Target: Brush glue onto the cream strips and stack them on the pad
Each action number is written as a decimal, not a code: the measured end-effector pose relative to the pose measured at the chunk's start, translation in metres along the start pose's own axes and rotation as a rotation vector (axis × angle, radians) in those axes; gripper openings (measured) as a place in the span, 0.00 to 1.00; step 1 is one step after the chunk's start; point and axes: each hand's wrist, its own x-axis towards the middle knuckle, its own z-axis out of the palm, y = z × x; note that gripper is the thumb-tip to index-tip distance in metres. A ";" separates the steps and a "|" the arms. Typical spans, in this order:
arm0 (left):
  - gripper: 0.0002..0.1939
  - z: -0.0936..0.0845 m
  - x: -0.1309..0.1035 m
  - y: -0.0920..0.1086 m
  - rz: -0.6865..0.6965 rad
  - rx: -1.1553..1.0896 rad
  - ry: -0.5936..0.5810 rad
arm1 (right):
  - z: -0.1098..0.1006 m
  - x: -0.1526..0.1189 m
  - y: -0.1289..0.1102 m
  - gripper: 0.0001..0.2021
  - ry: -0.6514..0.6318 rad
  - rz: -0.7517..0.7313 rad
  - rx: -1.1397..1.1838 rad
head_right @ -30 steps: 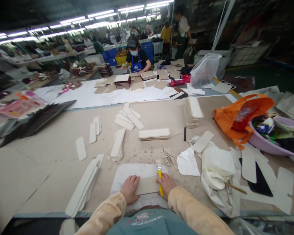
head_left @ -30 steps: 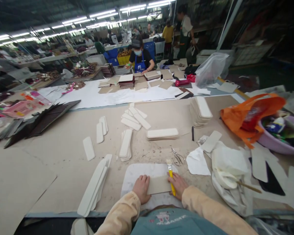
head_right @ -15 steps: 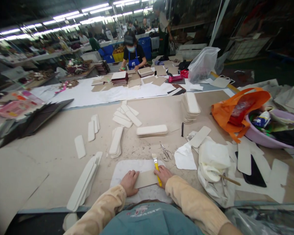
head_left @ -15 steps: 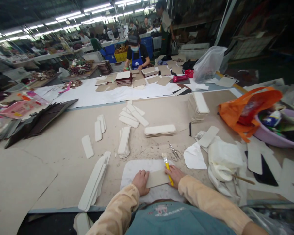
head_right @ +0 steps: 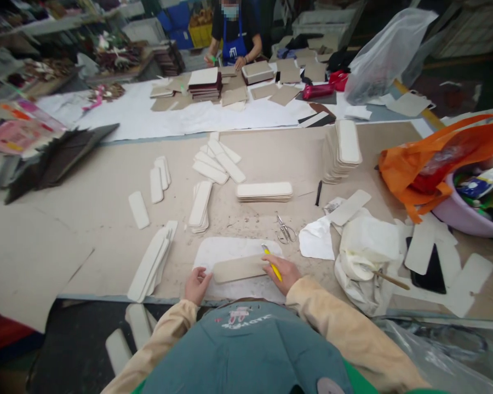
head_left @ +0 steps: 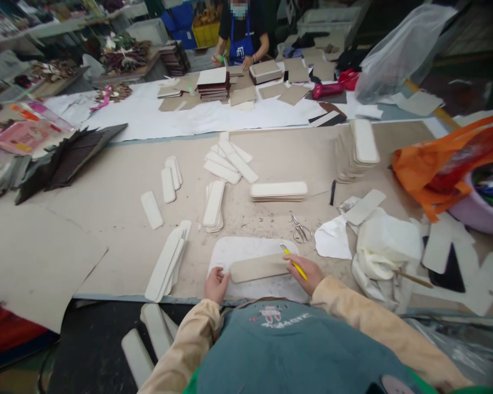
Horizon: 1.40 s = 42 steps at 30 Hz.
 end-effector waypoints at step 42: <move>0.08 0.014 0.009 0.015 -0.113 -0.095 -0.182 | 0.028 0.002 -0.013 0.17 0.004 0.549 0.305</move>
